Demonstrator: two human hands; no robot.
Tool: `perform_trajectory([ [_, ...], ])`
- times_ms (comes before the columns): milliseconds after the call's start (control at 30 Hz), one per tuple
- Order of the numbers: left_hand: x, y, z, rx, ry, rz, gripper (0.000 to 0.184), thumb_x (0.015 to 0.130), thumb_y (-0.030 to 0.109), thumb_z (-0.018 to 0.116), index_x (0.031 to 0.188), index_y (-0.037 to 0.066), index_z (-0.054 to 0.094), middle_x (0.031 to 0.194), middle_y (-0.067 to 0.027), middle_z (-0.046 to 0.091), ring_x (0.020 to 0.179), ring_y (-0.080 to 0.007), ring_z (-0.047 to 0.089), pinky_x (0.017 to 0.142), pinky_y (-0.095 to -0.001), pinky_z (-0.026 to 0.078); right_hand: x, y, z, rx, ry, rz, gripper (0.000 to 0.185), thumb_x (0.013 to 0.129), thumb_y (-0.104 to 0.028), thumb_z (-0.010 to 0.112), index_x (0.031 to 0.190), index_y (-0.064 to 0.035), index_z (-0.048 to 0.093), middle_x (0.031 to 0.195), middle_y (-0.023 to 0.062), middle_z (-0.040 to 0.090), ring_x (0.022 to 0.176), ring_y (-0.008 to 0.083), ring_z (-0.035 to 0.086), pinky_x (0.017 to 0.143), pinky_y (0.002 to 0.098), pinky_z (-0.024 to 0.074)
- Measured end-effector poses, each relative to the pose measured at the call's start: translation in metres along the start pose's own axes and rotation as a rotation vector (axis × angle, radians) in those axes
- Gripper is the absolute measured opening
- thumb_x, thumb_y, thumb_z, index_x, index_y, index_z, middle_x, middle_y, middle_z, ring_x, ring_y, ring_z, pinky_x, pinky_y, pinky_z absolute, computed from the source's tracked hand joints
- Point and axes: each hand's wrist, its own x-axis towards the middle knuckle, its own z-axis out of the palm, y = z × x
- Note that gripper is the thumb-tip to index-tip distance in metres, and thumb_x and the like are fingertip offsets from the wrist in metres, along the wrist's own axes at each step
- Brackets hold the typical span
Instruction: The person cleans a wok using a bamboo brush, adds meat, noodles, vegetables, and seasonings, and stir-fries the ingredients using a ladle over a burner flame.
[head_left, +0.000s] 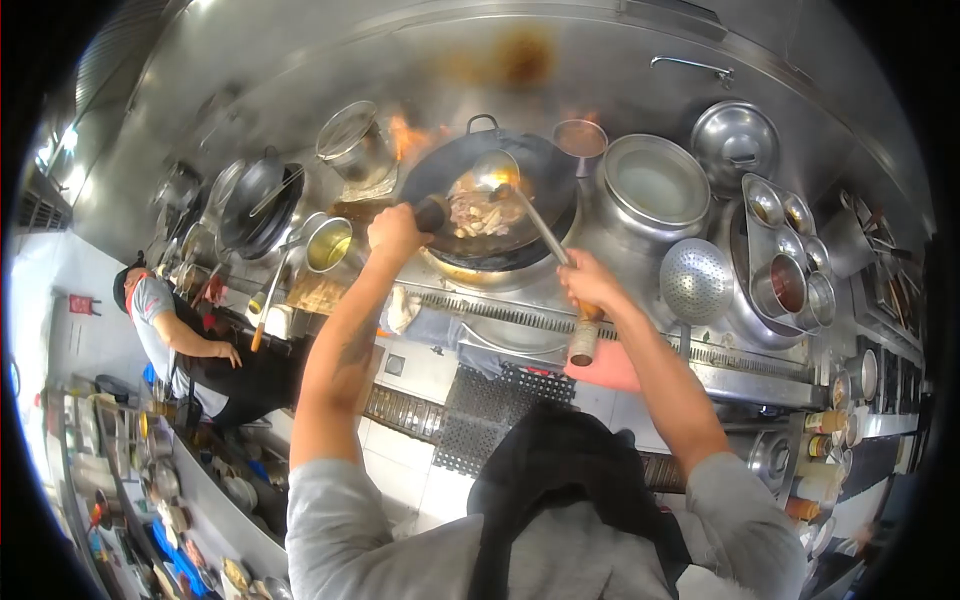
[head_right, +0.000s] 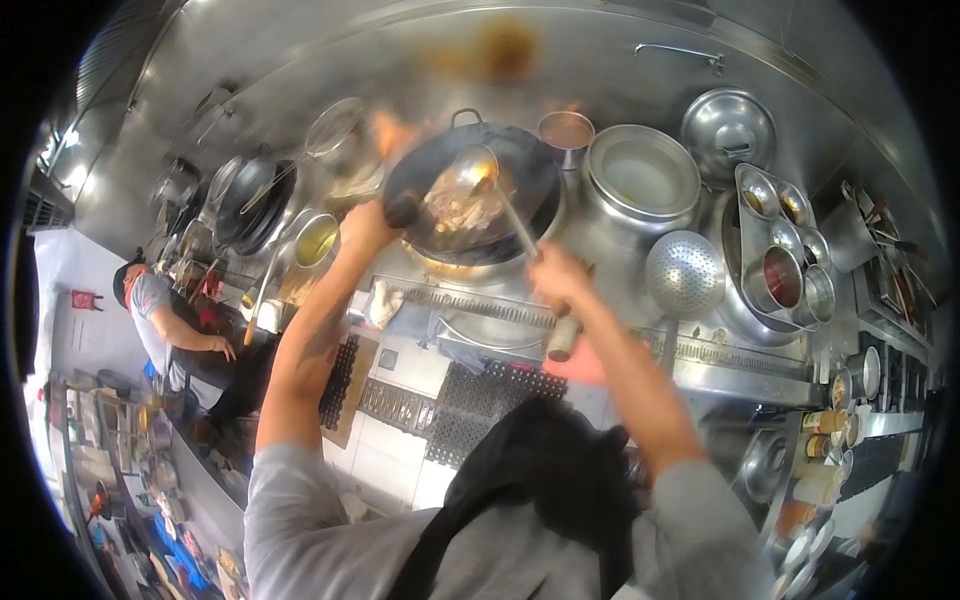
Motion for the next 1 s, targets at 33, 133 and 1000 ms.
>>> perform_trajectory([
  [33,-0.007,-0.011,0.011,-0.231,0.081,-0.001,0.058,0.069,0.040,0.086,0.113,0.007,0.070,0.109,-0.0134,0.073,0.103,-0.0298,0.070,0.086,-0.0396,0.057,0.003,-0.008,0.003,-0.189,0.083,-0.061,0.041,0.094,-0.016,0.056,0.131,0.0022,0.051,0.077,0.0095,0.063,0.056,0.0212,0.060,0.049,0.0381,0.0504],
  [133,-0.028,-0.026,0.032,-0.616,0.183,0.002,0.069,0.066,0.042,0.088,0.115,-0.003,0.068,0.104,-0.0188,0.073,0.095,-0.0297,0.071,0.081,-0.0387,0.055,0.069,0.041,0.016,-0.883,0.457,-0.460,0.040,0.094,-0.016,0.054,0.131,-0.0005,0.052,0.085,0.0183,0.069,0.063,0.0283,0.067,0.053,0.0414,0.0529],
  [1000,-0.514,0.864,0.055,-1.256,-0.513,1.487,0.059,0.061,0.023,0.092,0.111,0.006,0.066,0.103,-0.0122,0.074,0.098,-0.0282,0.071,0.086,-0.0392,0.054,-0.292,0.258,-0.142,0.199,0.468,-0.711,0.048,0.091,-0.017,0.060,0.135,-0.0018,0.051,0.128,0.0239,0.057,0.116,0.0384,0.056,0.096,0.0495,0.0430],
])
